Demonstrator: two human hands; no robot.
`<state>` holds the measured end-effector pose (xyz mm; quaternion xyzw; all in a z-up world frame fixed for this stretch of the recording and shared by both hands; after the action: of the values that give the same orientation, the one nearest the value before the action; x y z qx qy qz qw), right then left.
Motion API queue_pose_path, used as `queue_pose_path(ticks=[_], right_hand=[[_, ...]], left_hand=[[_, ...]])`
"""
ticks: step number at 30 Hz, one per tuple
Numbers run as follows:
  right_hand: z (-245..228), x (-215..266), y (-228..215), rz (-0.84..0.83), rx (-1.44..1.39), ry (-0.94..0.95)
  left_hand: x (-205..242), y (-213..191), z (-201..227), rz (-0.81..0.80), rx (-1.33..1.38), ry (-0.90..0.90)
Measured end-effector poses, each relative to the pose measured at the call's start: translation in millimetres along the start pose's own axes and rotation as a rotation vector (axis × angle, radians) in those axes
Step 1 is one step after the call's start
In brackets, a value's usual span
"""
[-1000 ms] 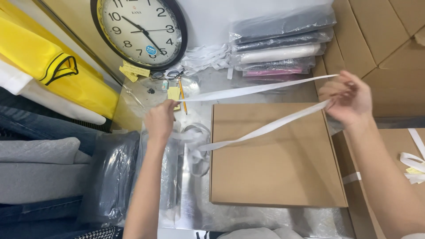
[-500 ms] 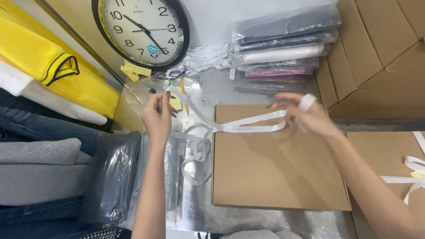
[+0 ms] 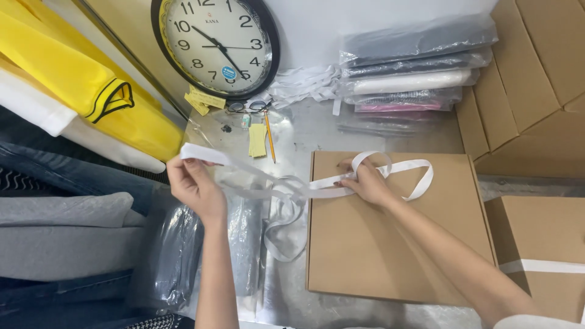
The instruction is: The person writes on a yellow sticky note with a pencil, then places the note on a cardboard box. They pack a plastic-wrapped item into another box, close it, and tie a white ribbon around the box in a cross pattern.
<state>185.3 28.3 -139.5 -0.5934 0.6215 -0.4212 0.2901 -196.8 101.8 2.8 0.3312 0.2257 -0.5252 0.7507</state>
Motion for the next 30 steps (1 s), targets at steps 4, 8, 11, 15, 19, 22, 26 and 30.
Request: queue_pose_path(ticks=[4,8,11,15,19,22,26,30], right_hand=[[14.1,2.8,9.6,-0.122,-0.004,-0.015],[38.7,14.1,11.4,-0.142,0.208,-0.108],[92.4,30.2,10.9,0.052,0.073,-0.089],[122.2,77.2,-59.9,0.271,-0.827,0.18],[248.6,129.1,-108.7,0.474,-0.972,0.387],[316.8,170.0,-124.1,0.781,-0.793,0.518],[296.4,187.1,-98.1,0.677,-0.785,0.507],[284.6,176.9,-61.5,0.539,-0.412,0.59]], left_hand=[[5.5,-20.7,-15.2,-0.026,-0.051,-0.033],[13.0,-10.1,-9.5,-0.091,-0.018,-0.094],[20.8,3.2,-3.5,-0.137,0.021,-0.131],[35.6,27.2,5.1,-0.205,0.08,-0.226],[70.9,51.6,-0.5,-0.345,0.073,-0.383],[118.7,70.4,-16.7,-0.478,-0.012,-0.492],[202.8,90.0,-38.9,-0.855,-0.231,-0.347],[255.6,95.2,-44.3,-0.98,-0.265,-0.352]])
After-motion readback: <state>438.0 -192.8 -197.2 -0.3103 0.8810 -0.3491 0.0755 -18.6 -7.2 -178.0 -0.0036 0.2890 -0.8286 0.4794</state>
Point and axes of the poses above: each hand's wrist, its own x-axis away from the middle knuckle, its own y-axis out of the palm, z = x × y, the point moved 5 cm from there along -x, towards the middle knuckle, and after that the axes turned 10 degrees about x, right-handed, at the moved point
